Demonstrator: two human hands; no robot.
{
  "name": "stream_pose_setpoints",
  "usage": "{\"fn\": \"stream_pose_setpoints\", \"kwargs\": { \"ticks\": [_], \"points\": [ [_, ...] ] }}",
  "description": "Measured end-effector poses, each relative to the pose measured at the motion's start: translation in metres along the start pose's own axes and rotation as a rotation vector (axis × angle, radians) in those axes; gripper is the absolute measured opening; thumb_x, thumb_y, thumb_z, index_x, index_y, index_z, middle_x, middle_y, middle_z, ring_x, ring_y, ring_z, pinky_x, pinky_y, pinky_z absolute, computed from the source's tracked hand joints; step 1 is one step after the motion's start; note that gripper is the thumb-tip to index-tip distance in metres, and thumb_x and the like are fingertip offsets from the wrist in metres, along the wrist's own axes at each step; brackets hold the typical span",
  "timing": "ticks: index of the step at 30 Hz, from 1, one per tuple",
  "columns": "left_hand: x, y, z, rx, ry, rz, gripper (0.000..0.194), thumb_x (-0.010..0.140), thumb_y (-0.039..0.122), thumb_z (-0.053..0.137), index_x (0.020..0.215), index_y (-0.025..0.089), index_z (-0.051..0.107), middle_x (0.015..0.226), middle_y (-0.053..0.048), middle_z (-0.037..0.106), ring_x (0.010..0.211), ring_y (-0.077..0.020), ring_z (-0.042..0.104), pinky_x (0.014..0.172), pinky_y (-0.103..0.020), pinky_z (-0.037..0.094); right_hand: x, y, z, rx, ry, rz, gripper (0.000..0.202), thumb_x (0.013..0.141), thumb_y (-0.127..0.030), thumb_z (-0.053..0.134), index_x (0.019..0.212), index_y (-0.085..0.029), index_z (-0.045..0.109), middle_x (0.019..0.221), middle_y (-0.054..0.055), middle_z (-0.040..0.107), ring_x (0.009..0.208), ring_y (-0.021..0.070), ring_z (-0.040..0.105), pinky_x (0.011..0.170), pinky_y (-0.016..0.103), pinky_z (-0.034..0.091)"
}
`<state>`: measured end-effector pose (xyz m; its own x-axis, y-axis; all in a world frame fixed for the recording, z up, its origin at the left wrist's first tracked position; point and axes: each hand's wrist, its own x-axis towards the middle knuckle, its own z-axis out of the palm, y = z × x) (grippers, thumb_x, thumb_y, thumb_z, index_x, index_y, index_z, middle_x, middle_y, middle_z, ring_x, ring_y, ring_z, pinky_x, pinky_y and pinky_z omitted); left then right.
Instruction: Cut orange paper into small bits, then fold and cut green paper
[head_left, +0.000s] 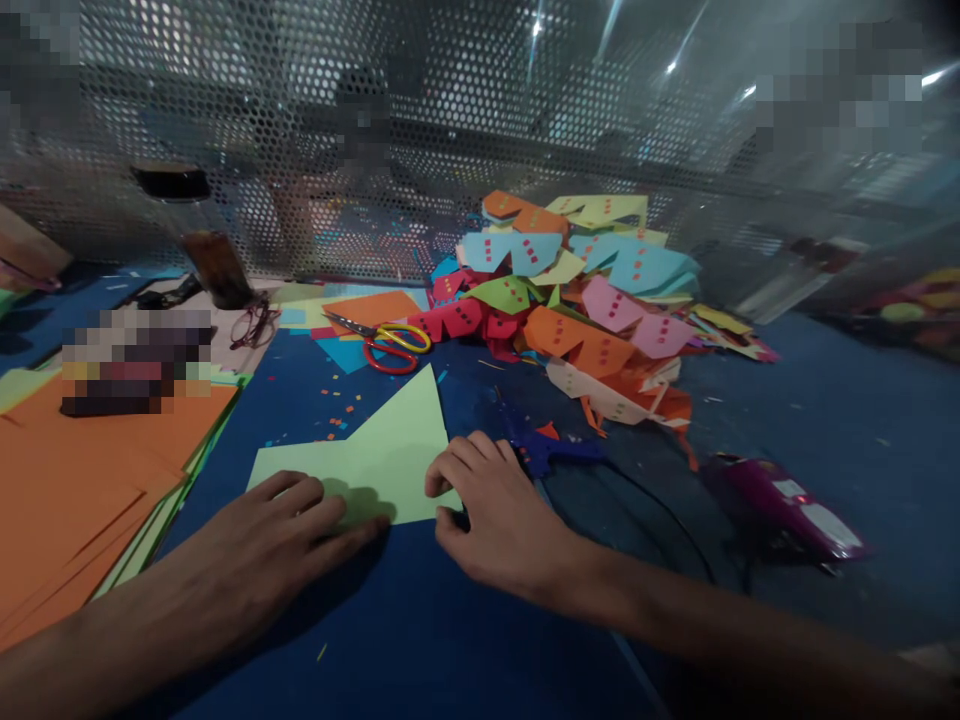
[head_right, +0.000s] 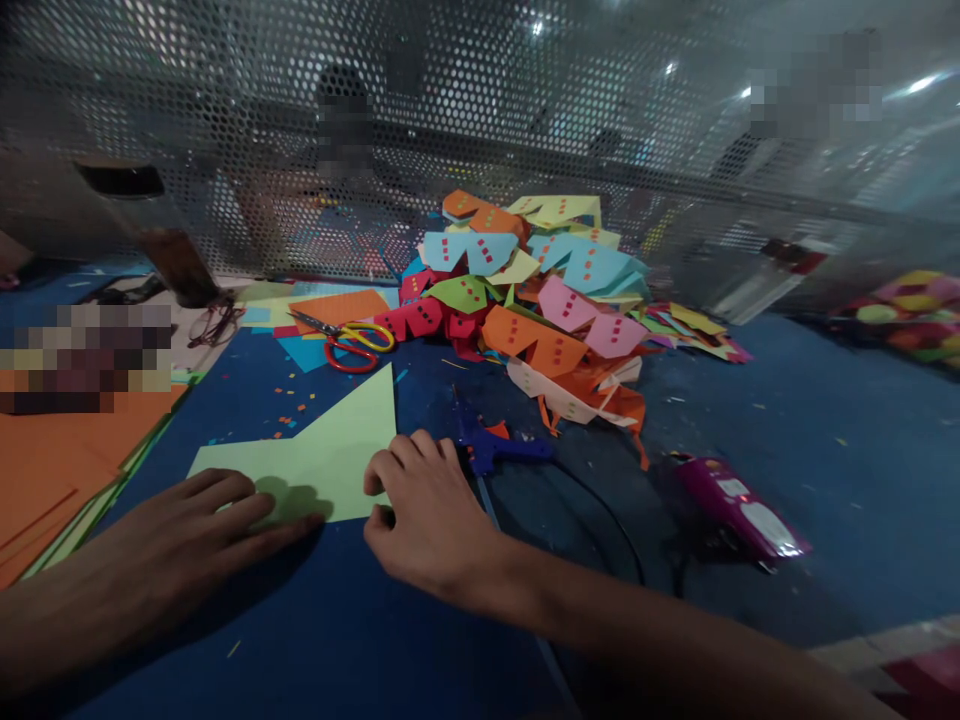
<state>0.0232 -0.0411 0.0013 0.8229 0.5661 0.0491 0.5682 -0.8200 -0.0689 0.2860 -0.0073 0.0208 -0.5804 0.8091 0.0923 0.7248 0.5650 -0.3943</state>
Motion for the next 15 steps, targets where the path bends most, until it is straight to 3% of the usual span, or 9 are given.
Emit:
{"fn": "stream_pose_setpoints", "kwargs": {
  "ticks": [8, 15],
  "points": [
    [0.006, 0.003, -0.015, -0.036, 0.002, -0.003, 0.060, 0.080, 0.006, 0.058, 0.136, 0.025, 0.045, 0.091, -0.003, 0.060, 0.077, -0.0224, 0.050, 0.073, -0.036, 0.032, -0.009, 0.012, -0.006, -0.007, -0.007, 0.049, 0.022, 0.071, -0.007, 0.051, 0.087, -0.021, 0.053, 0.095, 0.001, 0.057, 0.096, 0.0199, 0.046, 0.082, 0.036, 0.030],
    [0.003, 0.002, -0.007, -0.026, 0.030, -0.014, 0.059, 0.083, 0.008, 0.056, 0.137, 0.028, 0.043, 0.090, -0.003, 0.059, 0.078, -0.0221, 0.049, 0.073, -0.036, 0.032, -0.008, 0.016, -0.015, 0.031, -0.035, 0.027, 0.027, 0.072, -0.002, 0.048, 0.087, -0.021, 0.058, 0.095, 0.002, 0.060, 0.096, 0.0201, 0.048, 0.084, 0.036, 0.032]
  ]
}}
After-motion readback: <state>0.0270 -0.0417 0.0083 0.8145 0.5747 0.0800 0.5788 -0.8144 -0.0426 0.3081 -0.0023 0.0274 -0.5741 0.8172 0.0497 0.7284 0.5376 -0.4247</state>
